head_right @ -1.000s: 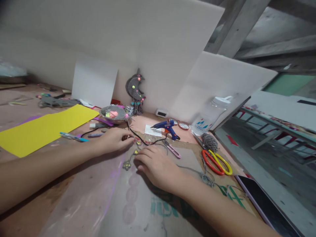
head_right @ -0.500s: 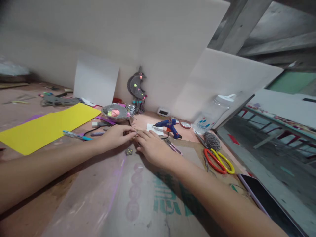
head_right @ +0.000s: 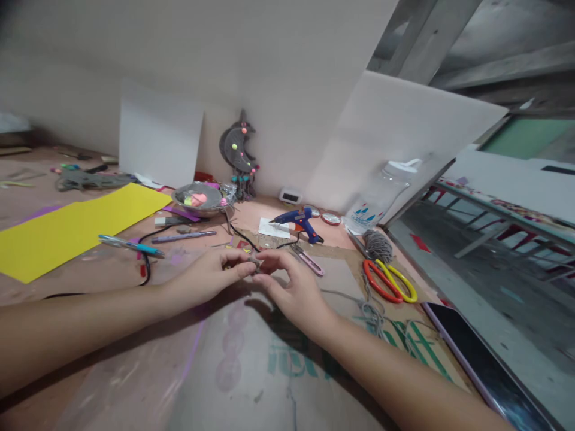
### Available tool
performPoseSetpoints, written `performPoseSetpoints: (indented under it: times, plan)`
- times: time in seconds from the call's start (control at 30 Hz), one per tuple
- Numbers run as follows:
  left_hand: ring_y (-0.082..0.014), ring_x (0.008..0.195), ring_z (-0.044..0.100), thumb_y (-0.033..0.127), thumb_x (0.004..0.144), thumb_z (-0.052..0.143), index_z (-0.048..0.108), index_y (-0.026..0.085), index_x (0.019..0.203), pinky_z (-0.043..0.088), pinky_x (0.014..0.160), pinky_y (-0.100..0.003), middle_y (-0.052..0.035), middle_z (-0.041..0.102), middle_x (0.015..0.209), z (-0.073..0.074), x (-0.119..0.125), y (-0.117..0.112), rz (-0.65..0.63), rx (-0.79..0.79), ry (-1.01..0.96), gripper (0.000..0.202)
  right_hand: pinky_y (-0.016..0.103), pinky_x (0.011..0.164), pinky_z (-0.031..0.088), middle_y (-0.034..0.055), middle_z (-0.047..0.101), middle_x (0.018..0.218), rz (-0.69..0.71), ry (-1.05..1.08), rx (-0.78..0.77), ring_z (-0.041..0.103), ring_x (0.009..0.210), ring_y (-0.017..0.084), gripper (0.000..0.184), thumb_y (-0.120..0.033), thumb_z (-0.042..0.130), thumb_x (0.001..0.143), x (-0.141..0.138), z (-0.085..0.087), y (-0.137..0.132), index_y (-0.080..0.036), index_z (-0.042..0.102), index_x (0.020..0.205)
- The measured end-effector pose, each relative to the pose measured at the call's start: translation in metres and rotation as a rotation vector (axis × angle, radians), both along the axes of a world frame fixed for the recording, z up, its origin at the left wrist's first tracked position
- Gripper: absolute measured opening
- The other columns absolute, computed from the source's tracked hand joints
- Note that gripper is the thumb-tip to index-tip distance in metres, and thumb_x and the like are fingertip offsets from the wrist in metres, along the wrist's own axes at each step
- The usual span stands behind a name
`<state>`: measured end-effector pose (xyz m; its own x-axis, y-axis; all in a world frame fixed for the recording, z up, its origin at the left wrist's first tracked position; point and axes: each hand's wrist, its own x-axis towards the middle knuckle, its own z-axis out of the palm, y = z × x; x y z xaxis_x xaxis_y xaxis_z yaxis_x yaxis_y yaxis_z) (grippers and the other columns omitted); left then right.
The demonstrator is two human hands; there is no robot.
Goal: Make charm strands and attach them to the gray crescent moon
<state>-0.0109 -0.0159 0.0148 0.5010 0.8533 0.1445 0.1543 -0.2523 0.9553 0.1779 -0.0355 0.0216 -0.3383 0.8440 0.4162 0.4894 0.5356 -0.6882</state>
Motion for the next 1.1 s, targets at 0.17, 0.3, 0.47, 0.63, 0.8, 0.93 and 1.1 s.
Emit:
performPoseSetpoints:
  times: [0.17,0.3,0.47,0.63,0.8,0.93,1.1]
  plan:
    - [-0.0112,0.062,0.048,0.044,0.091,0.042,0.065,0.014,0.086,0.035,0.056,-0.021,0.001,0.056,0.066,-0.01,0.001,0.003,-0.066,0.021,-0.012,0.039,0.03,0.072,0.049,0.0025,0.064,0.083,-0.072,0.046,0.009,0.06,0.076,0.015,0.009,-0.025,0.061,0.082,-0.005,-0.009,0.0,-0.02,0.062,0.089]
    - [-0.0122,0.067,0.053,0.043,0.089,0.047,0.066,0.017,0.098,0.04,0.06,-0.023,-0.0009,0.063,0.078,-0.01,0.001,0.002,-0.038,0.03,0.004,0.033,0.029,0.069,0.048,0.0023,0.065,0.08,-0.114,0.111,-0.047,0.06,0.074,0.015,0.006,-0.024,0.06,0.082,-0.002,-0.009,0.001,-0.019,0.062,0.083]
    - [-0.0137,0.073,0.057,0.033,0.087,0.052,0.065,0.017,0.083,0.042,0.066,-0.023,0.0004,0.064,0.077,-0.002,-0.001,-0.001,-0.009,0.168,0.14,0.021,0.027,0.065,0.049,0.0003,0.062,0.076,-0.078,0.163,-0.147,0.06,0.07,0.014,0.008,-0.023,0.061,0.08,-0.002,-0.008,0.0,-0.019,0.062,0.086]
    - [-0.0125,0.072,0.056,0.028,0.088,0.05,0.063,0.017,0.08,0.041,0.065,-0.022,0.0016,0.063,0.075,-0.003,-0.001,-0.001,0.007,0.217,0.157,0.019,0.026,0.06,0.05,-0.0017,0.06,0.074,-0.016,0.276,-0.252,0.059,0.064,0.012,0.025,-0.026,0.061,0.081,-0.001,-0.01,0.0,-0.022,0.06,0.106]
    - [-0.0122,0.074,0.056,0.028,0.087,0.051,0.063,0.018,0.082,0.04,0.066,-0.022,0.0017,0.064,0.077,-0.004,-0.001,-0.002,0.014,0.23,0.165,0.017,0.029,0.07,0.049,0.0015,0.066,0.082,-0.061,0.204,-0.155,0.061,0.075,0.014,0.012,-0.027,0.061,0.081,0.002,-0.013,0.001,-0.022,0.067,0.091]
    - [-0.0125,0.072,0.055,0.029,0.087,0.051,0.063,0.018,0.081,0.04,0.066,-0.022,0.0018,0.063,0.075,-0.002,0.0,-0.003,0.01,0.223,0.183,0.018,0.025,0.064,0.046,-0.0002,0.064,0.075,-0.079,0.252,-0.183,0.058,0.068,0.012,0.009,-0.029,0.06,0.083,0.003,-0.013,0.002,-0.02,0.065,0.084]
    - [-0.0132,0.071,0.056,0.034,0.087,0.05,0.063,0.017,0.082,0.041,0.065,-0.023,0.0006,0.063,0.076,-0.003,-0.001,-0.003,0.028,0.164,0.149,0.022,0.024,0.06,0.043,-0.0033,0.054,0.062,-0.156,0.41,-0.185,0.051,0.059,0.011,0.018,-0.034,0.05,0.09,0.003,-0.008,0.005,-0.02,0.052,0.08]
